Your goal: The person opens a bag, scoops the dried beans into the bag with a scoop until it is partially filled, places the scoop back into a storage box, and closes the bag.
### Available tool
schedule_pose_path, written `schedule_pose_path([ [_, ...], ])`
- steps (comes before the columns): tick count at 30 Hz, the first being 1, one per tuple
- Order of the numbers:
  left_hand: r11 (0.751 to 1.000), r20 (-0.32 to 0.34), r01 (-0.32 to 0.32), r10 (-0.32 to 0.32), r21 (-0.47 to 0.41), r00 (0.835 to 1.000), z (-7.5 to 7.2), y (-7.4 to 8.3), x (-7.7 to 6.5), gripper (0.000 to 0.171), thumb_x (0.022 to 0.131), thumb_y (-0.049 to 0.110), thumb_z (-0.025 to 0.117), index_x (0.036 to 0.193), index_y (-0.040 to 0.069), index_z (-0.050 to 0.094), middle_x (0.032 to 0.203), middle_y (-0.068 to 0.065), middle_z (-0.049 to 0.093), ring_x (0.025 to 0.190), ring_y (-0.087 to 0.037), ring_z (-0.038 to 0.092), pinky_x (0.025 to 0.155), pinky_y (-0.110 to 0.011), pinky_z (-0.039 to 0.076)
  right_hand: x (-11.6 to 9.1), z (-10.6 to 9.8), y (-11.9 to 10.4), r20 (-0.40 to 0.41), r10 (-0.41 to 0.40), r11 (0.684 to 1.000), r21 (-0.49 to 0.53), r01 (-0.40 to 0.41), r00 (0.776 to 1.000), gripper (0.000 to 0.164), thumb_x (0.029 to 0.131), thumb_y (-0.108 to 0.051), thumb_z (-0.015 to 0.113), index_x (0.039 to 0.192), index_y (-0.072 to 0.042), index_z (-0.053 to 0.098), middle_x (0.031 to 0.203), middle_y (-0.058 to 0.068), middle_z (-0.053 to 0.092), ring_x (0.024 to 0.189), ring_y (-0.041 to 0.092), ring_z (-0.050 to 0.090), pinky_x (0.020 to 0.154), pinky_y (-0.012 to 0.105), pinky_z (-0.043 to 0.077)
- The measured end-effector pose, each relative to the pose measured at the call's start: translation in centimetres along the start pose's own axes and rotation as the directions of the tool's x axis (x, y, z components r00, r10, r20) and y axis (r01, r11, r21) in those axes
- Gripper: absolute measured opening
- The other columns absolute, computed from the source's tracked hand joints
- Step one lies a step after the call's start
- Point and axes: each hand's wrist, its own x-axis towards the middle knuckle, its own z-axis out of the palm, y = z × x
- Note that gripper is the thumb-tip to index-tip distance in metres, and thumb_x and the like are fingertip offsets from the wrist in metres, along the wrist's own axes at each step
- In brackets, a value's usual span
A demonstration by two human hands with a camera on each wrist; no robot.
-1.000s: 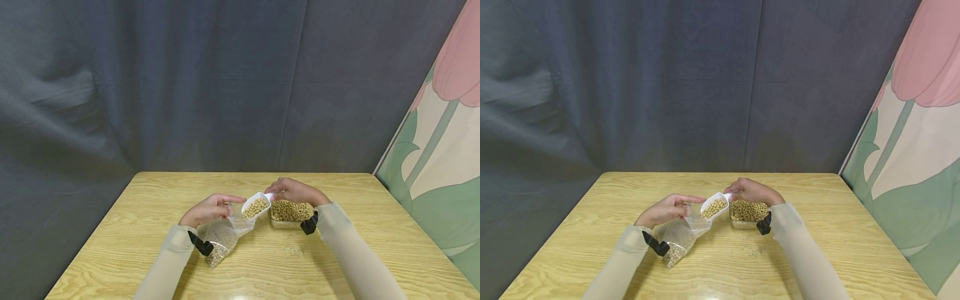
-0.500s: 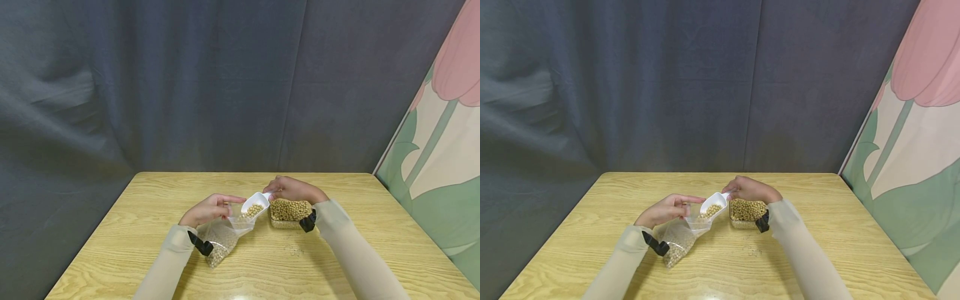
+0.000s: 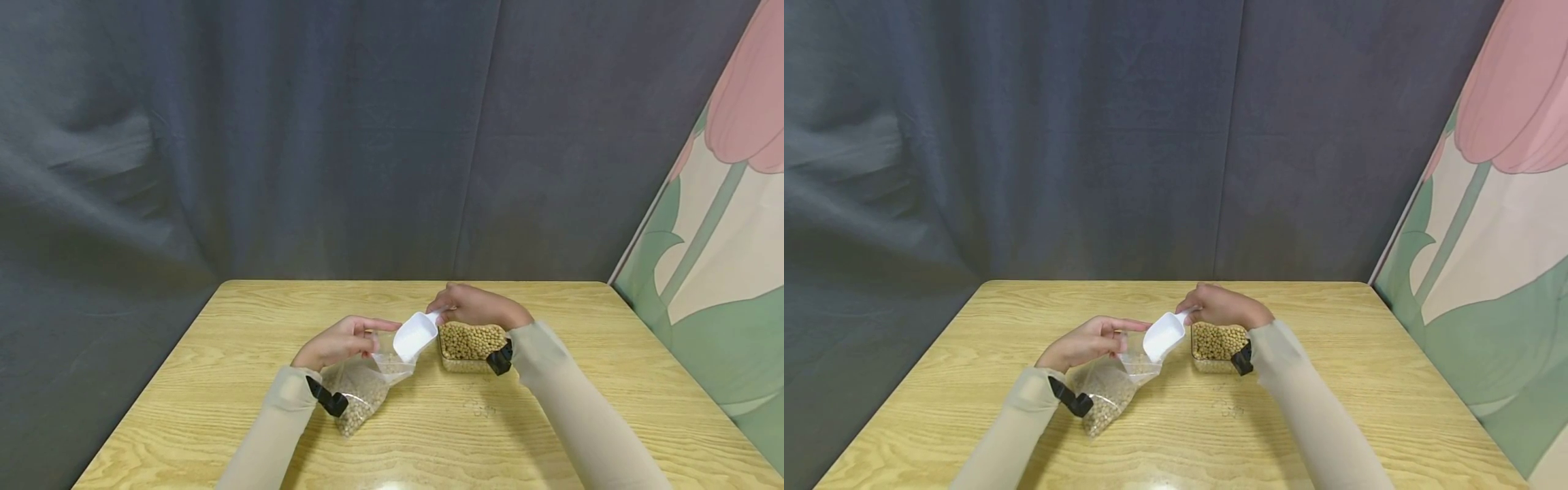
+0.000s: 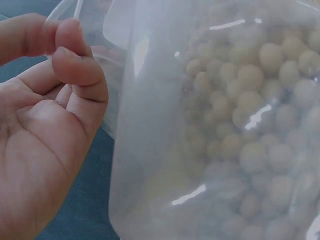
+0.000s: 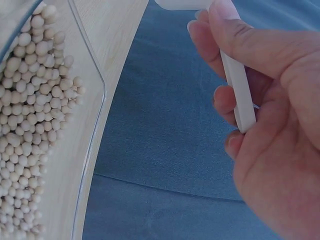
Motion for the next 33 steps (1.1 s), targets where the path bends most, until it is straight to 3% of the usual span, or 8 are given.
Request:
schedule_pose_path([
  [7,1.000,-0.018,0.012,-0.012,-0.001,1.000,0.0,0.1,-0.1,0.050,0.088,-0.003,0.051,0.138,-0.002,0.050,0.060,0.009,0.054,0.058,-0.011,0.039,0.062,-0.022,0.042,-0.1,-0.1,-0.2,-0.015,0.017,1.000,0.025,-0.017,1.000,0.027,0.089,-0.012,0.065,0.114,-0.004,0.071,0.110,0.009,0.071,0.084,0.012,0.049,0.076,0.029,0.046],
  [14,1.000,-0.029,0.012,-0.012,0.008,1.000,0.1,0.0,-0.1,0.049,0.088,-0.003,0.051,0.137,-0.004,0.050,0.064,0.009,0.057,0.059,-0.009,0.042,0.060,-0.022,0.041,-0.5,-0.1,0.2,-0.042,0.078,0.995,0.072,-0.075,0.996,0.029,0.090,-0.016,0.064,0.116,-0.005,0.070,0.115,0.011,0.068,0.095,0.018,0.053,0.083,0.039,0.049],
  [22,1.000,-0.029,0.018,-0.018,0.012,0.999,0.0,-0.2,0.0,0.048,0.089,-0.006,0.049,0.137,-0.003,0.051,0.096,-0.004,0.057,0.060,-0.009,0.042,0.060,-0.023,0.040,-1.3,-0.2,1.2,-0.109,0.063,0.996,0.070,-0.055,0.992,0.030,0.090,-0.018,0.065,0.117,-0.005,0.070,0.117,0.011,0.069,0.097,0.021,0.053,0.084,0.039,0.045],
  [25,1.000,-0.020,0.016,-0.016,0.008,1.000,-0.1,-0.4,0.0,0.048,0.089,-0.005,0.049,0.137,-0.004,0.050,0.082,0.001,0.060,0.058,-0.011,0.040,0.060,-0.022,0.040,-1.7,-0.3,1.5,-0.138,0.049,0.997,0.064,-0.040,0.989,0.030,0.090,-0.016,0.065,0.117,-0.003,0.069,0.117,0.012,0.069,0.101,0.025,0.057,0.088,0.042,0.044],
  [29,1.000,-0.007,0.003,-0.003,-0.003,1.000,0.0,-0.4,0.0,0.049,0.089,-0.006,0.049,0.138,-0.004,0.048,0.059,0.009,0.054,0.057,-0.014,0.035,0.059,-0.022,0.039,-2.2,-0.4,2.0,-0.167,0.051,0.996,0.081,-0.037,0.985,0.030,0.089,-0.014,0.066,0.116,-0.002,0.070,0.117,0.013,0.069,0.098,0.022,0.055,0.083,0.037,0.045],
  [33,1.000,0.001,-0.003,0.003,-0.014,1.000,-0.1,-0.4,0.1,0.049,0.090,-0.007,0.048,0.139,-0.002,0.048,0.058,0.009,0.054,0.056,-0.015,0.032,0.060,-0.023,0.038,-2.7,-0.6,2.6,-0.193,0.068,0.994,0.103,-0.048,0.979,0.030,0.089,-0.014,0.066,0.116,-0.002,0.070,0.116,0.014,0.069,0.098,0.021,0.054,0.080,0.034,0.046],
])
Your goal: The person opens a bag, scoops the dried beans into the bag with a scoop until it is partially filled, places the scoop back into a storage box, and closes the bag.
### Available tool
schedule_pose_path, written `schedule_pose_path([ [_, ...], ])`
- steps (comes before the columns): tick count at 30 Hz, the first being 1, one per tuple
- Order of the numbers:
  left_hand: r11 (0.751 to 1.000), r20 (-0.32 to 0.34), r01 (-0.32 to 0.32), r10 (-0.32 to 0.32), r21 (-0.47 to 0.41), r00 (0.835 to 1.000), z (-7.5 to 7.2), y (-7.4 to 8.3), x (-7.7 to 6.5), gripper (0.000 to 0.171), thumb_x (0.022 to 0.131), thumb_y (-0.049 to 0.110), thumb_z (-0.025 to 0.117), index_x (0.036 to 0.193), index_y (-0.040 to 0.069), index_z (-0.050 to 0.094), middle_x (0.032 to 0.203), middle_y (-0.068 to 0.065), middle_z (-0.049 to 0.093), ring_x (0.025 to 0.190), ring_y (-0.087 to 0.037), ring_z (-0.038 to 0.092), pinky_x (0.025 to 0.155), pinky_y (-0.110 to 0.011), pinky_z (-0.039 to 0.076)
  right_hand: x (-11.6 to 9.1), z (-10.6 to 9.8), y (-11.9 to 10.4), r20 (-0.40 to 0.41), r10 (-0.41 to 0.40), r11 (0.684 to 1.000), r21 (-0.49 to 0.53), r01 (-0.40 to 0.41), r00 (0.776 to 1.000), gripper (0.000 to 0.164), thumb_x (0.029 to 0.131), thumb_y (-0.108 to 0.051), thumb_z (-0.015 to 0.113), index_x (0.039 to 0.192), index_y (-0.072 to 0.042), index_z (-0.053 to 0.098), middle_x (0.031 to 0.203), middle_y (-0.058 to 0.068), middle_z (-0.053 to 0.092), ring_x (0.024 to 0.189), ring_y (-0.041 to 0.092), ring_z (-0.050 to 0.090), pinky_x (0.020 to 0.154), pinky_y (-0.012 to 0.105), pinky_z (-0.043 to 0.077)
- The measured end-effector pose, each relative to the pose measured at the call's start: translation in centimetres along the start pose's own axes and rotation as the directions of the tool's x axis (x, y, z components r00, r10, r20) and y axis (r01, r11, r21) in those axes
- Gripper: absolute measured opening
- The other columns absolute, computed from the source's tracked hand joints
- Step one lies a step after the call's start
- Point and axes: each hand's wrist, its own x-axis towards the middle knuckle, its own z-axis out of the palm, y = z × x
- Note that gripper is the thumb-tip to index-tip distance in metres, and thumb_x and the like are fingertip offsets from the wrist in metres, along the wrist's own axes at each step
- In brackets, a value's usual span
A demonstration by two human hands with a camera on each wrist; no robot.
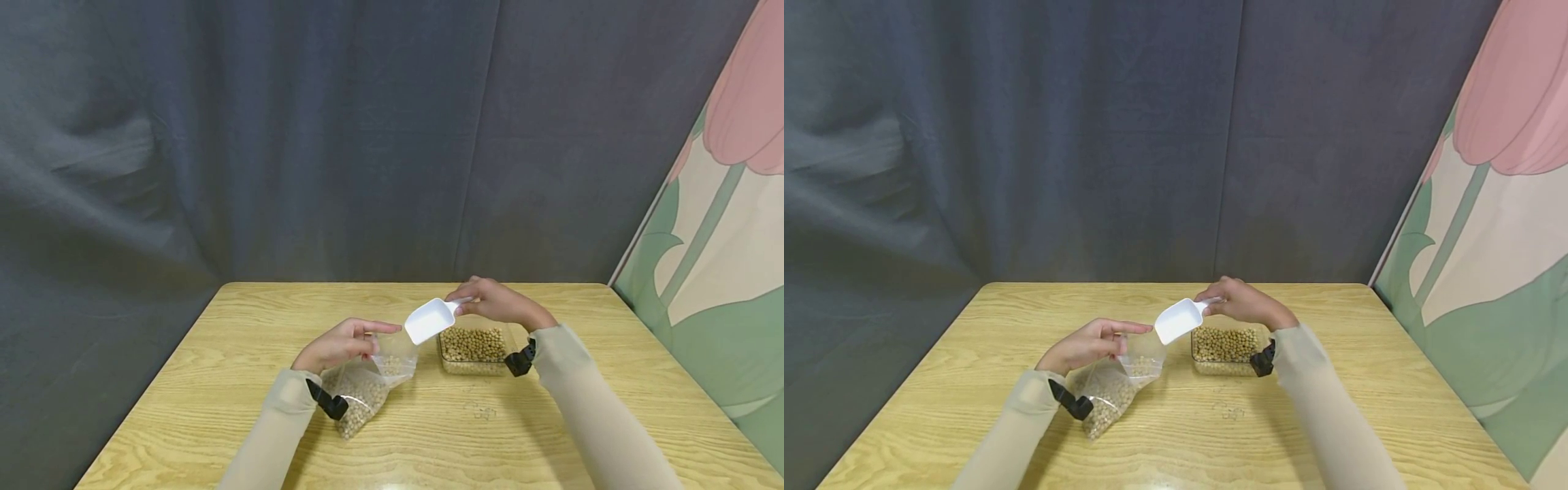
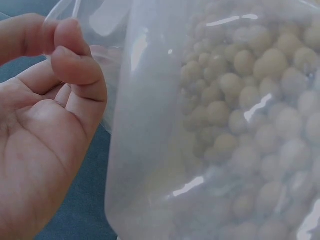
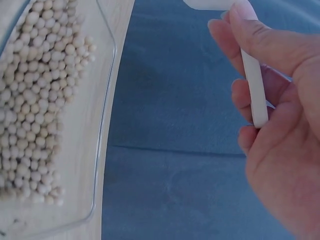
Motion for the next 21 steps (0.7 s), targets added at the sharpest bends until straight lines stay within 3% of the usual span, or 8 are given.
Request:
schedule_pose_path([
  [9,0.999,0.024,-0.030,0.031,-0.019,0.999,-0.1,-0.1,0.0,0.050,0.090,-0.006,0.049,0.140,-0.006,0.044,0.054,0.008,0.053,0.055,-0.017,0.028,0.060,-0.023,0.038,-1.2,-0.6,1.3,-0.065,0.045,0.999,-0.026,-0.046,0.997,0.031,0.086,-0.013,0.068,0.115,-0.001,0.070,0.115,0.017,0.069,0.092,0.019,0.052,0.075,0.032,0.044],
  [16,0.999,0.030,-0.037,0.037,-0.005,0.999,-0.1,-0.2,0.0,0.050,0.091,-0.005,0.049,0.141,-0.003,0.045,0.050,0.006,0.047,0.049,-0.007,0.031,0.060,-0.024,0.038,-2.5,-1.2,2.7,-0.112,0.032,0.996,-0.084,-0.042,0.993,0.029,0.084,-0.008,0.070,0.112,-0.001,0.071,0.113,0.018,0.069,0.087,0.016,0.051,0.072,0.028,0.043],
  [21,0.999,0.038,-0.043,0.043,-0.007,0.998,-0.2,-0.2,-0.1,0.051,0.092,-0.005,0.049,0.142,-0.006,0.041,0.048,0.005,0.046,0.048,-0.007,0.029,0.060,-0.024,0.038,-3.3,-1.8,3.1,-0.119,0.051,0.991,-0.115,-0.065,0.992,0.029,0.083,-0.007,0.071,0.111,0.000,0.071,0.111,0.018,0.070,0.087,0.017,0.052,0.072,0.029,0.043],
])
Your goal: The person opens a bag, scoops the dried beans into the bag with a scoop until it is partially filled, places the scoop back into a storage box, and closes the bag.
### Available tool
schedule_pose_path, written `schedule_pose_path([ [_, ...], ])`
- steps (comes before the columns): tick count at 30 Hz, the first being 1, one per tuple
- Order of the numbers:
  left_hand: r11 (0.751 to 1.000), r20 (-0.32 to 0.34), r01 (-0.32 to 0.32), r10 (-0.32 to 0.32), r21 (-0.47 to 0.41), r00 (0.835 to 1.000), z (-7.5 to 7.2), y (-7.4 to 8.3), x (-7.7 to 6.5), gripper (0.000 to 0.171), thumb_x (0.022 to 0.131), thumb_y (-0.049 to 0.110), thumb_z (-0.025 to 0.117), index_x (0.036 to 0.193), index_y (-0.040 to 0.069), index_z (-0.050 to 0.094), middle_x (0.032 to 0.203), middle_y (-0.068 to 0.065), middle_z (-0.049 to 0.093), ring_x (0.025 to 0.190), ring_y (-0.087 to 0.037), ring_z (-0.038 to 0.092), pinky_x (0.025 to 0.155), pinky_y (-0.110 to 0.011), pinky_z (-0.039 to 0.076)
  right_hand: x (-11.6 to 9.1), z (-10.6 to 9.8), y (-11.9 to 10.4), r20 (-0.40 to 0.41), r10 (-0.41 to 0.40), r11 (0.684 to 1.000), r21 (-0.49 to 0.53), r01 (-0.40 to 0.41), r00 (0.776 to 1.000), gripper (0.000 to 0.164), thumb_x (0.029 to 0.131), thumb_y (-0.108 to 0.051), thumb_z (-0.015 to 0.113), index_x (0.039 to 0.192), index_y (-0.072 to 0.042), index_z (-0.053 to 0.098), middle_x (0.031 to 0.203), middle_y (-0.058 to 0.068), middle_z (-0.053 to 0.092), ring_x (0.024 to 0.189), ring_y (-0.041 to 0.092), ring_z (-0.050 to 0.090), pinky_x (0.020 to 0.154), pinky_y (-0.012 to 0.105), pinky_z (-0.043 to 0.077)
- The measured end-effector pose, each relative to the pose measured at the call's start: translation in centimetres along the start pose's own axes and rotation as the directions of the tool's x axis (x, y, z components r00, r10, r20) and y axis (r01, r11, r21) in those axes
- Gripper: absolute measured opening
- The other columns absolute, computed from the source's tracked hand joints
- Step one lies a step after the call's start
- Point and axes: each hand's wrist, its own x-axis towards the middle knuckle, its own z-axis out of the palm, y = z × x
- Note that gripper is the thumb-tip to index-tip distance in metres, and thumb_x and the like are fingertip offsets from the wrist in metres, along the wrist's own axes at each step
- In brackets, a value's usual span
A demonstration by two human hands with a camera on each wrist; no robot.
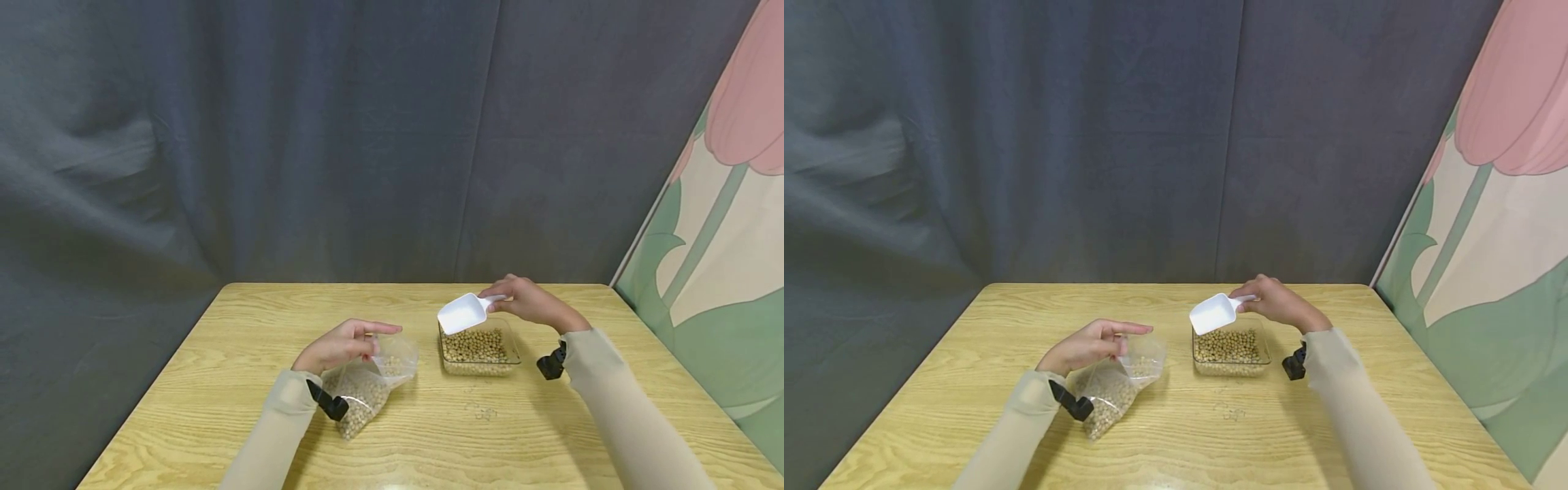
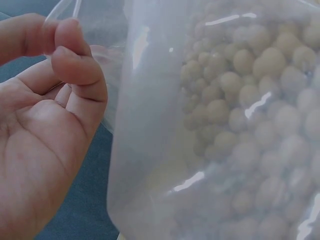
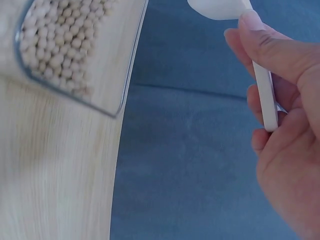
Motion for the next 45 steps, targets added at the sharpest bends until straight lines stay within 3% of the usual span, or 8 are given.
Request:
schedule_pose_path([
  [10,1.000,-0.001,-0.001,0.001,-0.012,1.000,0.0,0.2,-0.1,0.050,0.091,-0.006,0.048,0.141,-0.004,0.043,0.048,0.005,0.047,0.048,-0.013,0.027,0.060,-0.024,0.039,-0.9,-1.2,0.9,-0.002,-0.053,0.992,-0.111,0.052,0.999,0.028,0.079,-0.005,0.073,0.106,0.000,0.073,0.104,0.016,0.072,0.083,0.016,0.053,0.070,0.029,0.045],
  [14,1.000,-0.007,-0.006,0.006,-0.013,1.000,-0.1,0.1,-0.2,0.049,0.092,-0.006,0.048,0.141,-0.003,0.045,0.075,-0.004,0.060,0.048,-0.010,0.029,0.061,-0.023,0.040,-1.2,-1.5,1.1,0.014,-0.037,0.986,-0.159,0.038,0.999,0.028,0.078,-0.004,0.073,0.106,0.000,0.073,0.103,0.014,0.072,0.083,0.018,0.053,0.071,0.032,0.045],
  [17,1.000,-0.006,-0.009,0.009,-0.016,1.000,-0.1,0.0,-0.2,0.049,0.092,-0.007,0.047,0.141,-0.003,0.045,0.097,-0.011,0.059,0.049,-0.008,0.030,0.061,-0.023,0.040,-1.5,-1.8,1.1,0.025,-0.031,0.983,-0.178,0.035,0.999,0.027,0.078,-0.005,0.074,0.105,-0.001,0.074,0.101,0.013,0.073,0.083,0.018,0.053,0.071,0.033,0.045],
  [19,1.000,-0.007,-0.004,0.004,-0.016,1.000,-0.1,0.0,-0.2,0.050,0.092,-0.007,0.047,0.141,-0.003,0.045,0.096,-0.009,0.060,0.049,-0.007,0.031,0.061,-0.023,0.040,-1.6,-1.9,1.1,0.031,-0.028,0.981,-0.189,0.033,0.999,0.027,0.078,-0.006,0.074,0.104,-0.001,0.074,0.100,0.012,0.073,0.083,0.018,0.054,0.072,0.035,0.046],
  [22,1.000,-0.010,0.010,-0.010,-0.008,1.000,-0.1,0.0,-0.2,0.050,0.092,-0.007,0.046,0.142,-0.002,0.044,0.078,0.000,0.062,0.050,-0.007,0.031,0.061,-0.024,0.039,-1.8,-2.0,1.2,0.042,-0.025,0.978,-0.204,0.033,0.999,0.027,0.077,-0.007,0.074,0.103,-0.001,0.074,0.099,0.011,0.073,0.084,0.021,0.056,0.073,0.039,0.048],
  [27,1.000,-0.008,0.007,-0.007,0.004,1.000,-0.2,0.0,-0.1,0.050,0.092,-0.006,0.047,0.142,-0.004,0.043,0.052,0.006,0.052,0.050,-0.015,0.027,0.062,-0.023,0.042,-1.9,-2.0,1.5,0.072,0.000,0.979,-0.201,0.014,0.997,0.026,0.076,-0.004,0.075,0.102,0.000,0.074,0.099,0.014,0.073,0.087,0.026,0.065,0.071,0.039,0.054],
  [33,1.000,-0.006,-0.003,0.003,0.002,1.000,-0.2,-0.2,-0.1,0.050,0.091,-0.006,0.049,0.141,-0.004,0.045,0.048,0.005,0.048,0.049,-0.015,0.027,0.062,-0.023,0.042,-2.1,-2.0,1.7,0.091,0.029,0.981,-0.193,-0.011,0.995,0.027,0.076,-0.002,0.075,0.103,0.000,0.074,0.100,0.017,0.072,0.087,0.029,0.068,0.068,0.037,0.055],
  [45,1.000,-0.013,0.013,-0.013,0.015,1.000,-0.1,-0.1,-0.2,0.051,0.091,-0.005,0.049,0.141,-0.003,0.045,0.047,0.004,0.046,0.047,-0.011,0.028,0.060,-0.023,0.040,-2.4,-2.2,1.1,0.073,-0.017,0.945,-0.325,0.040,0.997,0.023,0.074,-0.008,0.078,0.097,-0.004,0.076,0.094,0.009,0.073,0.080,0.023,0.058,0.072,0.041,0.045],
])
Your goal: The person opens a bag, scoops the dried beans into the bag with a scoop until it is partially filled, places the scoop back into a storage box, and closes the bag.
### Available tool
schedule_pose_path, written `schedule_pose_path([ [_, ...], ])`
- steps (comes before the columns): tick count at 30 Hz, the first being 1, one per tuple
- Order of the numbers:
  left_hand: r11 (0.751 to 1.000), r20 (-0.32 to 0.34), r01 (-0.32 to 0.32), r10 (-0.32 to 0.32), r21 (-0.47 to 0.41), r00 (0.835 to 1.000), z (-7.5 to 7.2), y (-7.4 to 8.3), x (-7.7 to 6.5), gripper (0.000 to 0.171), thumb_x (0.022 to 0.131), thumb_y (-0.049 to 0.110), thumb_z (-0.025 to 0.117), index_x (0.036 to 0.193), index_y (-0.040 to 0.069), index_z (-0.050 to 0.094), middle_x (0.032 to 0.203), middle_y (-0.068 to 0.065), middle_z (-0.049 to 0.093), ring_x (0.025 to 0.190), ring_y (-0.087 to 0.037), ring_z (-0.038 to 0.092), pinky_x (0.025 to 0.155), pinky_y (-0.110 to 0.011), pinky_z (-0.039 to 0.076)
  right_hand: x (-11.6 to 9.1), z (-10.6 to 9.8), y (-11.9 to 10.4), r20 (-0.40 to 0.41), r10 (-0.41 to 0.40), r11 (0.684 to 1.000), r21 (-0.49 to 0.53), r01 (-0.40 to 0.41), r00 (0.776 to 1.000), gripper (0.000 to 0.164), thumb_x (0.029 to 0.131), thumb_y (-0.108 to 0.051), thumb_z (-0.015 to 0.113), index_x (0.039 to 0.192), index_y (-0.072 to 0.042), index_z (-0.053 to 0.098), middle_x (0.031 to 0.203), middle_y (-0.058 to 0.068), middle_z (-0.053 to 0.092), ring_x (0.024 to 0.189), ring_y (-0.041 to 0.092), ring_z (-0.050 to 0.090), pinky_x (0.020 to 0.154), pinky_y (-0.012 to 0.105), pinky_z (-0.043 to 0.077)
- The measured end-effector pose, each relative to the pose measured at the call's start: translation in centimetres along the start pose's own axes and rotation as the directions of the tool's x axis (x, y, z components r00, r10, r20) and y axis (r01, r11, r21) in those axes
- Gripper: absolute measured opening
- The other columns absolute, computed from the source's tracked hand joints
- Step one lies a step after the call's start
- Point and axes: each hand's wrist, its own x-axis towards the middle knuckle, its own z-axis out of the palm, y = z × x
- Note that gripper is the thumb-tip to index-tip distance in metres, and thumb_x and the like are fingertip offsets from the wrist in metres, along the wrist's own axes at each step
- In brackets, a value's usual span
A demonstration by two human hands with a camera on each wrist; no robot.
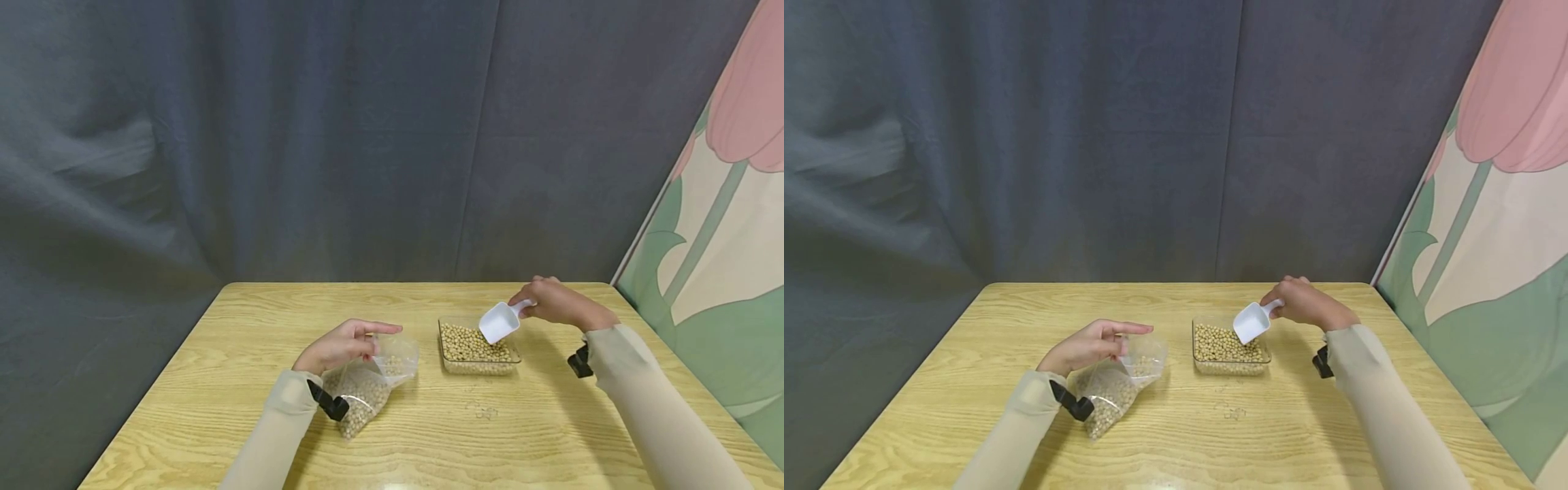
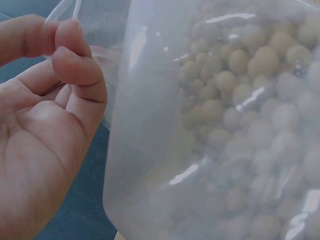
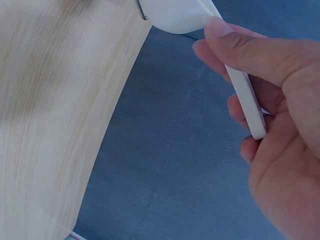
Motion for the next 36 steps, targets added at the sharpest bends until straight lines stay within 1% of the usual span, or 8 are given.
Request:
schedule_pose_path([
  [2,1.000,0.001,0.002,-0.002,0.001,1.000,0.0,0.0,0.0,0.051,0.091,-0.005,0.049,0.141,-0.002,0.044,0.047,0.004,0.046,0.047,-0.008,0.029,0.060,-0.023,0.039,0.0,-0.1,-0.3,0.003,0.001,1.000,-0.010,-0.001,1.000,0.023,0.074,-0.008,0.078,0.096,-0.005,0.076,0.094,0.008,0.074,0.079,0.022,0.056,0.072,0.041,0.043],
  [5,1.000,0.003,-0.001,0.001,-0.002,1.000,0.0,-0.1,0.0,0.051,0.091,-0.005,0.048,0.142,-0.004,0.044,0.048,0.005,0.048,0.048,-0.011,0.028,0.060,-0.023,0.039,0.1,-0.3,-0.5,0.010,0.009,1.000,-0.018,-0.009,1.000,0.022,0.074,-0.007,0.078,0.096,-0.005,0.077,0.094,0.007,0.074,0.080,0.023,0.056,0.072,0.040,0.041],
  [10,1.000,-0.007,-0.003,0.003,-0.004,1.000,0.0,-0.1,0.0,0.049,0.091,-0.006,0.049,0.140,-0.001,0.047,0.053,0.005,0.054,0.050,-0.015,0.028,0.060,-0.024,0.039,0.3,-0.8,-1.2,0.048,0.041,0.999,-0.033,-0.040,0.998,0.023,0.074,-0.007,0.078,0.097,-0.006,0.077,0.095,0.007,0.074,0.082,0.024,0.057,0.073,0.039,0.040],
  [18,1.000,-0.003,-0.014,0.014,-0.009,1.000,0.1,0.0,0.0,0.049,0.091,-0.006,0.048,0.141,-0.002,0.046,0.056,0.007,0.057,0.051,-0.016,0.027,0.060,-0.024,0.039,0.9,-1.1,-2.4,0.093,0.051,0.990,-0.135,-0.038,0.994,0.020,0.075,-0.009,0.078,0.095,-0.008,0.077,0.092,0.003,0.072,0.082,0.022,0.058,0.074,0.041,0.045],
  [21,1.000,0.002,-0.019,0.019,-0.015,1.000,0.1,-0.1,0.0,0.049,0.092,-0.006,0.048,0.141,-0.002,0.046,0.057,0.007,0.057,0.051,-0.016,0.027,0.060,-0.025,0.038,1.1,-0.8,-2.8,0.098,0.084,0.986,-0.152,-0.069,0.992,0.021,0.075,-0.008,0.078,0.097,-0.008,0.077,0.093,0.005,0.072,0.083,0.023,0.058,0.076,0.042,0.046],
  [27,1.000,0.009,-0.026,0.027,-0.015,1.000,0.1,-0.1,-0.1,0.050,0.091,-0.006,0.048,0.141,-0.004,0.044,0.054,0.006,0.054,0.050,-0.014,0.028,0.059,-0.025,0.037,1.6,-0.1,-3.4,0.109,0.127,0.986,-0.124,-0.113,0.986,0.023,0.074,-0.004,0.078,0.097,-0.005,0.077,0.094,0.010,0.072,0.081,0.024,0.060,0.075,0.042,0.049],
  [33,1.000,0.014,-0.025,0.025,-0.015,1.000,0.0,-0.1,-0.1,0.050,0.092,-0.006,0.047,0.142,-0.004,0.043,0.054,0.005,0.055,0.049,-0.013,0.028,0.059,-0.026,0.035,1.9,0.4,-3.4,0.124,0.131,0.988,-0.104,-0.119,0.984,0.021,0.075,-0.002,0.077,0.096,-0.003,0.077,0.094,0.012,0.072,0.078,0.023,0.059,0.071,0.040,0.052],
  [36,0.999,0.017,-0.026,0.026,-0.019,1.000,0.0,-0.1,-0.1,0.050,0.092,-0.006,0.046,0.142,-0.004,0.042,0.055,0.005,0.055,0.049,-0.011,0.028,0.059,-0.026,0.035,2.1,0.6,-3.0,0.131,0.112,0.992,-0.079,-0.102,0.985,0.020,0.076,-0.002,0.076,0.096,-0.002,0.076,0.094,0.013,0.072,0.079,0.025,0.061,0.070,0.037,0.054],
])
